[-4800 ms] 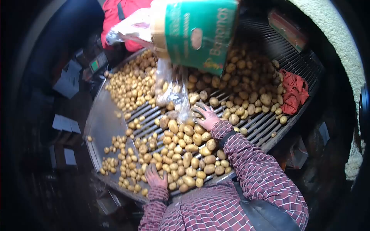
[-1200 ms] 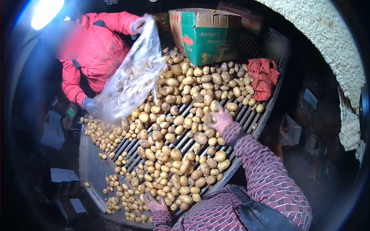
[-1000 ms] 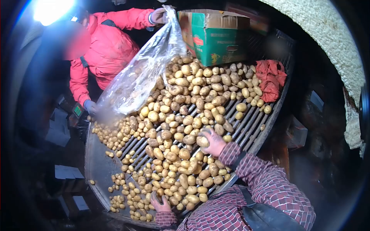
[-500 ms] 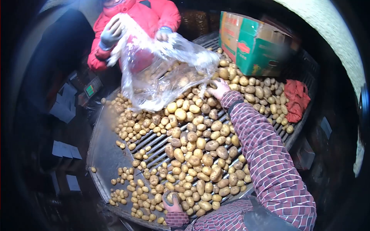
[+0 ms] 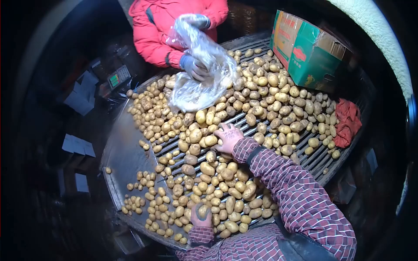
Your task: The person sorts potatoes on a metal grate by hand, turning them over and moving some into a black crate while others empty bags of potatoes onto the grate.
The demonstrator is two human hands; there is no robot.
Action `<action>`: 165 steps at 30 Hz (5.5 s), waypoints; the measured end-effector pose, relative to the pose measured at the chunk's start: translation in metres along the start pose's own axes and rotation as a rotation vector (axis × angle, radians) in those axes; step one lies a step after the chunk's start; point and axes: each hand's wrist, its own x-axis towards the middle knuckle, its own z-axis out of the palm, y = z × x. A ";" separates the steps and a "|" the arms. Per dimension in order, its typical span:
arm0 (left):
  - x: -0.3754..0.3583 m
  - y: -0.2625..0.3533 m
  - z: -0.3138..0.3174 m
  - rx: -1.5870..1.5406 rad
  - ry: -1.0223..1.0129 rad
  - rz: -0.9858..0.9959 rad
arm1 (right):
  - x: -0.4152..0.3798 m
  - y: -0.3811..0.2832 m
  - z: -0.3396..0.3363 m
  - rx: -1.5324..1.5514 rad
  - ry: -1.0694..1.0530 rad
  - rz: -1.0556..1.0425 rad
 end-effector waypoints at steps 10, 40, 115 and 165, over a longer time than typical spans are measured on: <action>-0.009 0.002 -0.006 -0.116 -0.019 -0.066 | -0.115 -0.025 0.033 0.217 0.015 -0.331; -0.006 -0.016 -0.002 -0.181 0.038 0.021 | -0.089 -0.041 0.023 1.814 -0.338 0.155; -0.023 -0.023 0.018 0.658 -0.367 0.533 | -0.200 -0.090 0.017 -0.289 -0.317 0.153; -0.022 -0.009 -0.026 -0.230 -0.357 -0.152 | 0.020 -0.125 0.095 -0.037 -0.230 -0.052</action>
